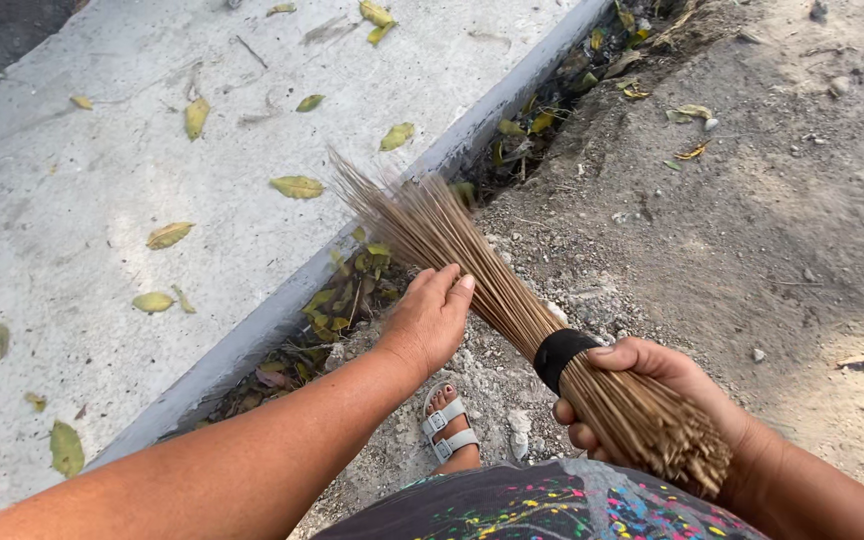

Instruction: The person sweeps gravel and dirt away from a concrete curb using a bundle of sticks.

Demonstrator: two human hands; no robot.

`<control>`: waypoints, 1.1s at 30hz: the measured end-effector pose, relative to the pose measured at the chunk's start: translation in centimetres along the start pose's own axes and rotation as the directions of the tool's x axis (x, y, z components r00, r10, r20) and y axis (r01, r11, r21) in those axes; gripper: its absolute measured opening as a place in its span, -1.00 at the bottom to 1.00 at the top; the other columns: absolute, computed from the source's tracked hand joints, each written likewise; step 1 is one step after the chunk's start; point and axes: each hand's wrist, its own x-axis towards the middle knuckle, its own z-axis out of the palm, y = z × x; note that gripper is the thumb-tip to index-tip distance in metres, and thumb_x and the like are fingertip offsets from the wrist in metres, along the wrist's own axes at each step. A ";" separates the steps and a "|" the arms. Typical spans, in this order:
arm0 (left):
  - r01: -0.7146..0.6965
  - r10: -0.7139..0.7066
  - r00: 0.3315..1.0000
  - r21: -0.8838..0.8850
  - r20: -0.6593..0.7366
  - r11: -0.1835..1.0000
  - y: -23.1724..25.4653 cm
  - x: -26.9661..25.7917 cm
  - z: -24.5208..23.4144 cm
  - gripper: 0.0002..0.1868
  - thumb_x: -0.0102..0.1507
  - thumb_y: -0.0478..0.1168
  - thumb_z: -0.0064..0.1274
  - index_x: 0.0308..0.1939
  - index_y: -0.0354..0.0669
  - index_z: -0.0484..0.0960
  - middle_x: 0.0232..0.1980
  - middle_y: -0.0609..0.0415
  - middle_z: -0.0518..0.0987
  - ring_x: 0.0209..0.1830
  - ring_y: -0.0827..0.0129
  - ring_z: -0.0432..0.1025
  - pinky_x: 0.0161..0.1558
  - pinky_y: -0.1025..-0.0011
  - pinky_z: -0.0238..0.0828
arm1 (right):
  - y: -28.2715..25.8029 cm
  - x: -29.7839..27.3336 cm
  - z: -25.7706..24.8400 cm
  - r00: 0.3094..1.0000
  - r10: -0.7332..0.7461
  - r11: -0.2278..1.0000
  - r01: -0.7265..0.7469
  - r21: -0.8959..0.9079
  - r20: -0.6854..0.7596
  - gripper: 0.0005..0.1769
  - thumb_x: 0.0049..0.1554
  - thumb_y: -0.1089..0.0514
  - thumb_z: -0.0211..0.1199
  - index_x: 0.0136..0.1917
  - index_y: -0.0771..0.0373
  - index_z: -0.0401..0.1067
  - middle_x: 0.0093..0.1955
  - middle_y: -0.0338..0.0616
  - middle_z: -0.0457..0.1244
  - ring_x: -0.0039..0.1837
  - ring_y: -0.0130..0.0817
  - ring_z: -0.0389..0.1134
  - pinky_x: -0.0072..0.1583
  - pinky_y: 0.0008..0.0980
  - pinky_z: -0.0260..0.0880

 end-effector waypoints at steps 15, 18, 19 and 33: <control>-0.015 0.014 1.000 0.047 0.017 0.999 1.1 1.0 -0.1 -0.33 0.38 0.19 -0.33 0.47 -0.04 0.31 0.54 -0.07 0.21 0.52 0.03 0.15 0.47 0.17 0.03 | -0.2 3.6 -0.3 0.986 0.108 0.966 -0.135 0.222 0.130 -0.57 -0.03 -0.06 0.18 -0.10 0.38 0.37 -0.32 0.07 0.33 -0.40 -0.21 0.38 -0.37 -0.32 0.50; -0.103 0.102 0.995 0.052 0.008 0.993 2.5 2.4 0.9 -0.32 0.38 0.18 -0.31 0.45 -0.15 0.31 0.49 -0.11 0.31 0.48 0.02 0.23 0.44 0.17 0.11 | -2.4 1.7 -2.2 0.984 0.021 0.962 -0.069 0.263 0.179 -0.51 -0.03 -0.06 0.18 -0.04 0.44 0.38 -0.29 0.09 0.34 -0.38 -0.19 0.40 -0.37 -0.29 0.53; -0.116 0.115 0.993 0.055 0.014 0.992 3.1 3.0 1.4 -0.32 0.38 0.18 -0.31 0.45 -0.15 0.31 0.49 -0.11 0.31 0.48 0.02 0.23 0.44 0.17 0.11 | -3.1 1.3 -3.2 0.990 -0.024 0.987 0.002 0.161 0.137 -0.48 -0.04 -0.06 0.17 -0.01 0.44 0.38 -0.28 0.12 0.35 -0.37 -0.15 0.42 -0.37 -0.25 0.54; -0.191 0.191 0.981 0.003 -0.024 0.982 14.8 10.4 10.6 -0.34 0.38 0.16 -0.30 0.44 -0.15 0.31 0.47 -0.10 0.30 0.47 0.03 0.21 0.41 0.17 0.09 | -15.4 -3.0 -36.0 0.661 -0.424 0.729 0.655 0.201 -0.619 -0.54 0.27 -0.07 -0.03 0.33 0.18 0.32 0.07 0.06 0.33 0.01 -0.24 0.44 -0.02 -0.28 0.58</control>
